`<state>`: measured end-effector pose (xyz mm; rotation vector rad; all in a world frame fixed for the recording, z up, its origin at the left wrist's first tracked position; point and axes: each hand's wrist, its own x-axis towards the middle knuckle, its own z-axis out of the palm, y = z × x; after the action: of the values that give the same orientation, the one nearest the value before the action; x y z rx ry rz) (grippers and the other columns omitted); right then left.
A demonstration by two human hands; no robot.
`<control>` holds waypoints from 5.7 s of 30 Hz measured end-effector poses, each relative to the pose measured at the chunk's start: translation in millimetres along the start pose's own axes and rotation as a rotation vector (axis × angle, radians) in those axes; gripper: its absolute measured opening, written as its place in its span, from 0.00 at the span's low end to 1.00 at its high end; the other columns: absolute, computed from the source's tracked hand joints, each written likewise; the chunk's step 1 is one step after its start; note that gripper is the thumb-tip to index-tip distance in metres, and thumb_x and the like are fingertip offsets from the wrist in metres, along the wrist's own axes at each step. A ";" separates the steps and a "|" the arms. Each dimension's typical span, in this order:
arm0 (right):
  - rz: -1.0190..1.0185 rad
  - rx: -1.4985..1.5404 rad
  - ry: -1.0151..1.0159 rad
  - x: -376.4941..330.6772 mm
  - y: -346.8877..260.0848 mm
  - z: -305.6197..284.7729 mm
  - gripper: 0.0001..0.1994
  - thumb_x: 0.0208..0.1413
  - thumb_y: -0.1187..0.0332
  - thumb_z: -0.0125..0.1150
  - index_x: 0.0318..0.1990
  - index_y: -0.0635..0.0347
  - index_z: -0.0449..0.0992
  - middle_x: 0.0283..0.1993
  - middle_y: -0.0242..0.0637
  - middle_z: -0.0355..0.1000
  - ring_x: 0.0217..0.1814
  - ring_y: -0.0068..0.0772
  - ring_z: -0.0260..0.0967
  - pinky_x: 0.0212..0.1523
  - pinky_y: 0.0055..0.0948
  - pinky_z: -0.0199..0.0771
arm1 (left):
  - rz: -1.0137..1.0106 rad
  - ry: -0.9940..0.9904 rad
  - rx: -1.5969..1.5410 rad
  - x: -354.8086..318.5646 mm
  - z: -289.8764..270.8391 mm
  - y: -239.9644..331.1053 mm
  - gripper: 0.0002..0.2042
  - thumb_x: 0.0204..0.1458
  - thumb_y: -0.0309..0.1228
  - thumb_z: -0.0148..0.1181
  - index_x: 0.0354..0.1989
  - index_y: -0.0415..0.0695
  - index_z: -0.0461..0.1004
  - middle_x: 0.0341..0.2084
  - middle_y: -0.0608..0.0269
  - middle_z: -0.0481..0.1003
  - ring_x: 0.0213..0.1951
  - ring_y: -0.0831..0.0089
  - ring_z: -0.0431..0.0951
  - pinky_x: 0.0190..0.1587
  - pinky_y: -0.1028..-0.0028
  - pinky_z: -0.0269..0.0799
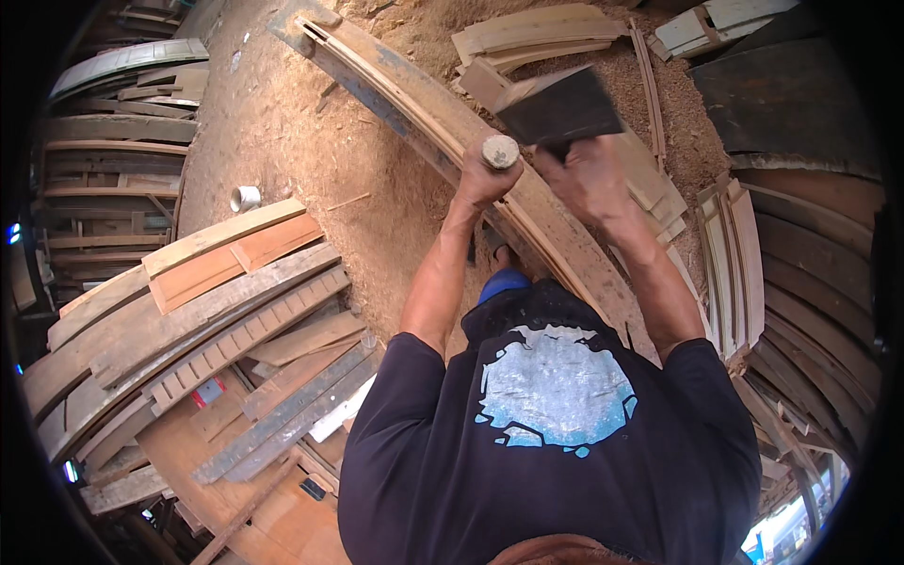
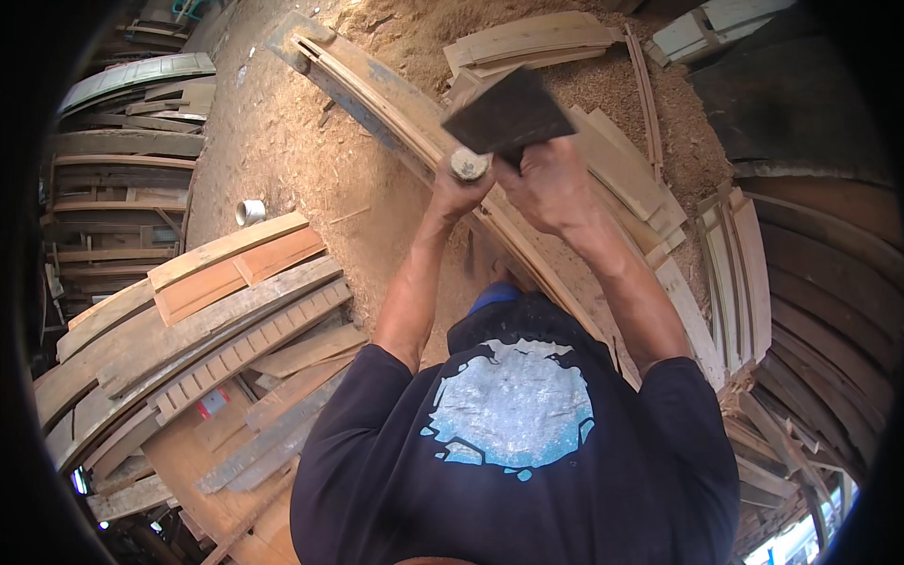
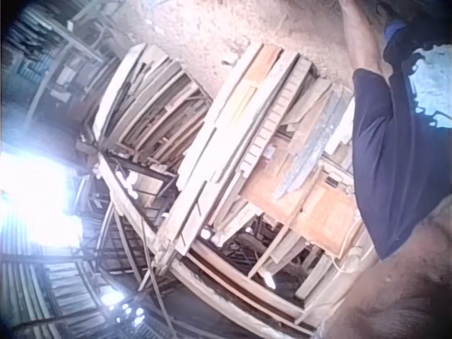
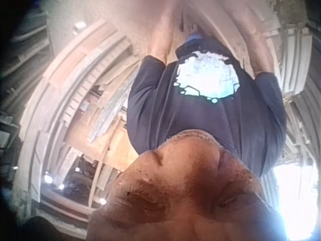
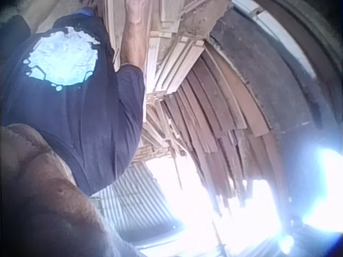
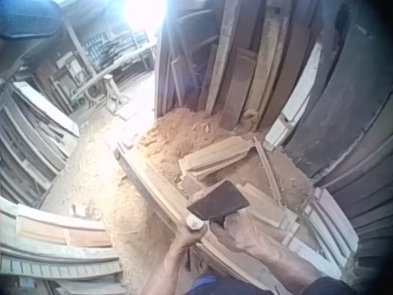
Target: The person repeatedly strikes a wooden chisel with a mallet to split a long plank into smaller pieces. The person then moves the split pieces aside and continues the process on the remaining plank.
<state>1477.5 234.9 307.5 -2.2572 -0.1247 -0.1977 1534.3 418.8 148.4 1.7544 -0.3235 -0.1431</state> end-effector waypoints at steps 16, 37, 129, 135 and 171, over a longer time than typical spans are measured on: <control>-0.019 -0.171 -0.246 -10.6 32.8 38.0 0.12 0.52 0.63 0.66 0.38 0.62 0.81 0.34 0.54 0.79 0.38 0.55 0.79 0.39 0.46 0.79 | 0.046 -0.058 0.080 -29.6 -7.6 -12.7 0.13 0.44 0.25 0.71 0.40 0.40 0.78 0.30 0.64 0.80 0.34 0.79 0.77 0.40 0.73 0.76; 0.180 0.451 0.036 -2.4 -28.1 -29.2 0.07 0.55 0.74 0.63 0.40 0.64 0.80 0.33 0.39 0.76 0.32 0.29 0.71 0.37 0.31 0.73 | -0.037 0.095 -0.076 -4.1 -22.4 -4.3 0.09 0.48 0.25 0.70 0.33 0.42 0.73 0.26 0.72 0.74 0.30 0.82 0.74 0.34 0.77 0.73; 0.004 -0.147 -0.210 -16.1 30.0 31.5 0.15 0.49 0.66 0.70 0.40 0.66 0.79 0.32 0.54 0.77 0.35 0.55 0.77 0.34 0.45 0.74 | 0.036 0.018 0.095 -31.9 -18.0 0.0 0.13 0.46 0.25 0.71 0.40 0.41 0.76 0.30 0.63 0.80 0.34 0.80 0.77 0.38 0.73 0.76; 0.292 0.060 -0.360 -10.9 22.8 17.9 0.18 0.49 0.67 0.64 0.45 0.69 0.75 0.33 0.57 0.75 0.34 0.55 0.75 0.40 0.44 0.74 | 0.011 0.038 0.051 -30.8 -16.2 -22.1 0.12 0.47 0.26 0.70 0.36 0.42 0.73 0.26 0.69 0.75 0.31 0.80 0.74 0.35 0.74 0.74; 0.132 -0.216 -0.424 -26.6 25.3 32.9 0.18 0.49 0.67 0.66 0.47 0.63 0.74 0.31 0.54 0.78 0.38 0.62 0.77 0.41 0.54 0.75 | 0.106 0.055 0.077 -51.5 -8.1 -7.9 0.16 0.45 0.24 0.71 0.44 0.41 0.80 0.35 0.60 0.83 0.38 0.76 0.81 0.42 0.72 0.78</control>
<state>1458.6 243.5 262.7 -2.4836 -0.1841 0.3570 1488.5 442.9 138.2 1.8097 -0.3855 -0.0057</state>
